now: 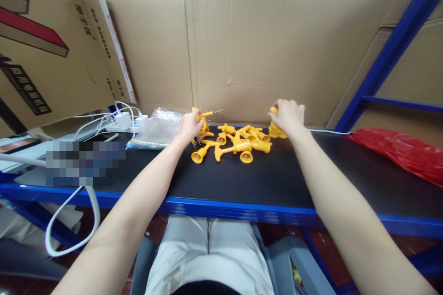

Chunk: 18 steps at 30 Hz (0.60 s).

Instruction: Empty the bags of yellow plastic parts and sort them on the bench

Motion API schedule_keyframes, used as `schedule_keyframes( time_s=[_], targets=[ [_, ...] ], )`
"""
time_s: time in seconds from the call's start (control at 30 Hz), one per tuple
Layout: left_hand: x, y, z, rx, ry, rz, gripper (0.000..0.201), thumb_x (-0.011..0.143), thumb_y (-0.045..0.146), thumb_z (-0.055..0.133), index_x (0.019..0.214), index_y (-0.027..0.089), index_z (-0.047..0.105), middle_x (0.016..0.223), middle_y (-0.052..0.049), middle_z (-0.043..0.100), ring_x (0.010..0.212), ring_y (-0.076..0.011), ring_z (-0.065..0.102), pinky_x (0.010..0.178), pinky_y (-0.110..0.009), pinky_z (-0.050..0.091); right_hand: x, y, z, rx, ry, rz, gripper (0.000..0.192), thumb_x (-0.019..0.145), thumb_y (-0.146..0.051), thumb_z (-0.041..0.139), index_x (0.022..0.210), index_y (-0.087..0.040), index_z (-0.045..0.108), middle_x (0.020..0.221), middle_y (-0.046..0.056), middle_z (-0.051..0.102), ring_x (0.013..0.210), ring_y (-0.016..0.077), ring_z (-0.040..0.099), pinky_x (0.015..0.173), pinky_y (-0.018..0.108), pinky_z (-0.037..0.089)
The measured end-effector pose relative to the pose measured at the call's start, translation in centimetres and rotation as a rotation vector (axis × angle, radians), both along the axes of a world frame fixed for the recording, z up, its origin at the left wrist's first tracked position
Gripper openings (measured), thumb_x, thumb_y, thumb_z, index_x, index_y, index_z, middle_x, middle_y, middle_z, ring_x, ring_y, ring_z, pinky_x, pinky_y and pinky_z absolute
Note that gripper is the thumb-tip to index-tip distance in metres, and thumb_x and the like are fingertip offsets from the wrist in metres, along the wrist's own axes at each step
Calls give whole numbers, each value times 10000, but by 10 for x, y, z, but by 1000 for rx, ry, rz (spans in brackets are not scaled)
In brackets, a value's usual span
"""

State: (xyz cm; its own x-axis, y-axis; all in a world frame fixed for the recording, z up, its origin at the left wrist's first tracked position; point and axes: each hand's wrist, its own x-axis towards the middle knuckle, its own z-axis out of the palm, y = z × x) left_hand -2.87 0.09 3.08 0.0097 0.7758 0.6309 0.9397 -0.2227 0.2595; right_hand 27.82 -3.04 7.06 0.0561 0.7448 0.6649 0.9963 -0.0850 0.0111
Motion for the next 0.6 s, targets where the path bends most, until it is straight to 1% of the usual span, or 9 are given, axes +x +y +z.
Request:
schedule_keyframes(
  time_s=[0.07, 0.13, 0.2, 0.27, 0.37, 0.47, 0.53, 0.6],
  targets=[
    [-4, 4, -2, -29, -5, 38, 288, 829, 315, 509, 1088, 223, 594, 905, -88, 678, 838, -225, 630, 713, -307, 444, 12, 2, 1, -101, 49, -112, 313, 824, -338, 540, 1037, -117, 602, 1024, 173, 635, 1026, 310, 533, 829, 416, 379],
    [-7, 5, -4, -40, -14, 67, 278, 839, 296, 491, 1087, 217, 589, 890, -90, 673, 834, -223, 627, 715, -307, 443, 21, 5, 0, -247, 109, -199, 352, 805, -350, 576, 1064, -114, 615, 1061, 182, 636, 1017, 305, 565, 800, 390, 417],
    [-9, 6, -5, -36, -29, 82, 280, 847, 263, 471, 1098, 205, 579, 884, -97, 667, 834, -223, 625, 717, -311, 442, 27, 9, -3, -397, 156, -248, 398, 778, -355, 620, 1091, -110, 623, 1106, 187, 632, 1006, 297, 593, 770, 362, 447],
    [-11, 7, -6, -32, -45, 82, 295, 847, 227, 457, 1119, 199, 569, 882, -100, 662, 837, -223, 623, 721, -313, 442, 32, 14, -9, -495, 167, -248, 431, 743, -357, 667, 1095, -111, 633, 1120, 180, 634, 1001, 285, 610, 745, 333, 466],
    [-14, 9, -9, -31, -76, 71, 324, 837, 169, 444, 1132, 209, 571, 885, -92, 659, 846, -217, 623, 738, -316, 444, 37, 22, -19, -553, 144, -197, 404, 717, -330, 702, 1059, -121, 650, 1085, 151, 659, 977, 244, 629, 712, 280, 475],
    [-16, 10, -12, -24, -120, 46, 337, 834, 144, 437, 1123, 228, 589, 904, -88, 659, 870, -222, 625, 770, -332, 451, 39, 27, -27, -598, 155, -183, 321, 729, -272, 691, 1011, -123, 661, 979, 118, 695, 892, 197, 654, 677, 241, 474],
    [-17, 11, -13, -32, -158, 34, 341, 826, 137, 444, 1113, 228, 603, 927, -93, 663, 893, -237, 626, 792, -354, 457, 39, 29, -29, -617, 152, -186, 281, 724, -232, 684, 983, -126, 670, 921, 102, 705, 868, 185, 658, 683, 234, 474],
    [-19, 14, -14, -31, -200, 14, 358, 806, 123, 452, 1115, 211, 611, 990, -103, 663, 937, -251, 621, 821, -372, 463, 39, 30, -30, -619, 113, -194, 283, 703, -181, 680, 982, -129, 675, 945, 101, 703, 908, 187, 651, 723, 235, 473]
  ],
)
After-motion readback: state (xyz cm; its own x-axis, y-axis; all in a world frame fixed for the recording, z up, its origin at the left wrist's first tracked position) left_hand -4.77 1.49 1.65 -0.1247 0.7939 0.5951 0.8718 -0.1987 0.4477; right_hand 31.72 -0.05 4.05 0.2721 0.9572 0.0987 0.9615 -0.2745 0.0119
